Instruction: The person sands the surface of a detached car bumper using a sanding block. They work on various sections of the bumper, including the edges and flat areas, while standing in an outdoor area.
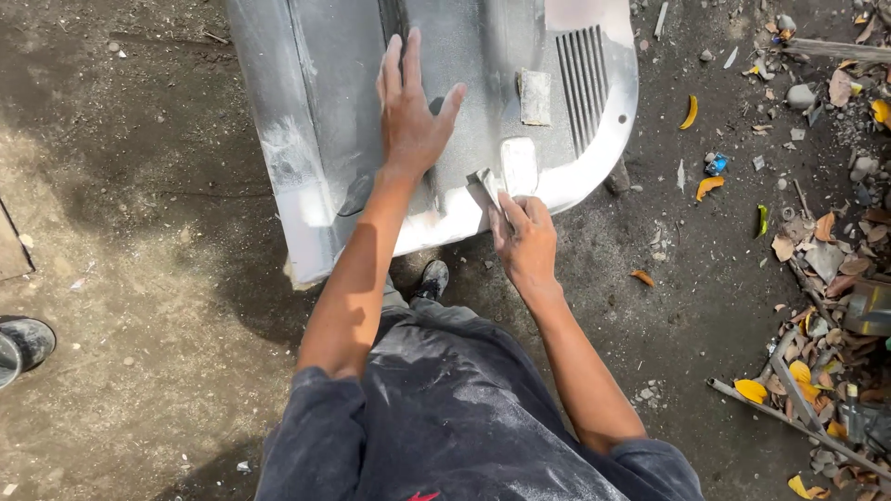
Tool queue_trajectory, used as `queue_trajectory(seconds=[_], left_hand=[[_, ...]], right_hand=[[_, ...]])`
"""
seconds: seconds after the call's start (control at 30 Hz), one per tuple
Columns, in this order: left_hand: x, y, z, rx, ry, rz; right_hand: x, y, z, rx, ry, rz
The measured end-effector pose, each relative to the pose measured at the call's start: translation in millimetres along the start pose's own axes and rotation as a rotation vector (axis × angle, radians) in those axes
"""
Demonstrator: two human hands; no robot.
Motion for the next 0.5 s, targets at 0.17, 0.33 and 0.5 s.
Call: queue_trajectory(seconds=[0.17, 0.33, 0.5], left_hand=[[52.4, 52.9, -18.5, 0.005, 0.044, -0.064], [49.2, 60.2, -13.4, -0.086, 0.032, 0.000], [38.3, 53.0, -19.6, -0.045, -0.043, 0.026]], right_hand=[[-4.3, 24.8, -20.2, 0.044, 0.033, 0.006], [-18.4, 30.1, -8.9, 0.011, 0.017, 0.041], [-3.9, 43.0, -28.1, -0.025, 0.008, 0.070]])
Point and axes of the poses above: each hand's wrist, its own z-axis away from the middle knuckle, its own y-axis out of the palm, x = y × z, the point moved 1 cm from there along -z, towards the middle knuckle, and after that the axes turned 14 degrees about y, right-handed, at the moved point
